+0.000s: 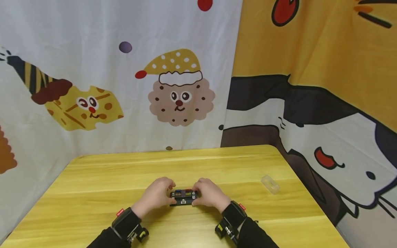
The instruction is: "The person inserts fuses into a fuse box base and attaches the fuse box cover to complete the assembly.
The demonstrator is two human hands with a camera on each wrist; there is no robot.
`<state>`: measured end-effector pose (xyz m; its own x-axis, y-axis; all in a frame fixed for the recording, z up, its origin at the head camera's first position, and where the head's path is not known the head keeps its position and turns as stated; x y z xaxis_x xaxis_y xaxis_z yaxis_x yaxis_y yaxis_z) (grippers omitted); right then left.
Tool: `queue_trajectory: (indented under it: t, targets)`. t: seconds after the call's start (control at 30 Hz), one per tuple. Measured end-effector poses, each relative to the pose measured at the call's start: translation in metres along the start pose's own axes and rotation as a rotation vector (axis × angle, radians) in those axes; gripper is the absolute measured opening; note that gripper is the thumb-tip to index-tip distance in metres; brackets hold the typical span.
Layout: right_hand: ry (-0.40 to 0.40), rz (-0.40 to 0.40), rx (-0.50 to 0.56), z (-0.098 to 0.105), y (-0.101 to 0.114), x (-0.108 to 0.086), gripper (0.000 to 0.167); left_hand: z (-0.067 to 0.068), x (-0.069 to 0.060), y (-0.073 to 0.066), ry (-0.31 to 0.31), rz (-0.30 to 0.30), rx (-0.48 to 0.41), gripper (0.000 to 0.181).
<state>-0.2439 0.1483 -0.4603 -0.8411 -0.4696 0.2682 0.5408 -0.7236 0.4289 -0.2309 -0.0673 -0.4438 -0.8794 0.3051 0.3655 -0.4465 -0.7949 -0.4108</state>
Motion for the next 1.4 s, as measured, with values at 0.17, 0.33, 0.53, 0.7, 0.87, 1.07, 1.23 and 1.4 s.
queue_trajectory:
  t: [0.17, 0.33, 0.53, 0.7, 0.87, 1.07, 1.23, 1.4]
  targets:
    - [-0.014, 0.025, 0.010, 0.002, 0.002, 0.000, 0.038, -0.003, -0.001, 0.002, 0.042, 0.021, -0.010, 0.046]
    - [-0.015, 0.033, 0.025, 0.002, 0.002, 0.000, 0.037, -0.006, -0.002, 0.002, 0.053, 0.027, 0.002, 0.039]
    - [-0.010, 0.022, 0.033, 0.001, 0.000, -0.002, 0.040, -0.009, -0.002, 0.003, 0.060, 0.035, 0.001, 0.036]
    - [0.002, 0.018, 0.036, 0.001, -0.002, -0.002, 0.042, -0.010, -0.002, 0.005, 0.056, 0.047, -0.023, 0.039]
    - [0.035, 0.006, 0.058, 0.005, -0.007, -0.003, 0.049, -0.007, -0.003, 0.004, 0.048, 0.053, -0.031, 0.040]
    - [0.032, -0.026, 0.109, 0.013, -0.017, -0.010, 0.054, -0.007, -0.003, 0.004, 0.058, 0.063, -0.031, 0.041]
    - [-0.010, -0.044, 0.099, 0.020, -0.027, -0.016, 0.055, -0.007, -0.003, 0.006, 0.053, 0.060, -0.035, 0.041]
    - [-0.102, -0.122, 0.039, 0.034, -0.041, -0.025, 0.056, -0.007, -0.002, 0.006, 0.066, 0.067, -0.047, 0.042]
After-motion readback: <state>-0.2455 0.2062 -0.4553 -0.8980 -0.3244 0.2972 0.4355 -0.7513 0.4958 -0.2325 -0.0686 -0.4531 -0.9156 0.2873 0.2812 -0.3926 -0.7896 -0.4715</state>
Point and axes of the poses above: each hand's wrist, its own x-axis towards the middle knuckle, its own z-axis out of the back of the hand, y = z × x, the point moved 2 cm from there along x, towards the middle knuckle, and after that the axes turned 13 degrees about -y, right-handed, at the moved point
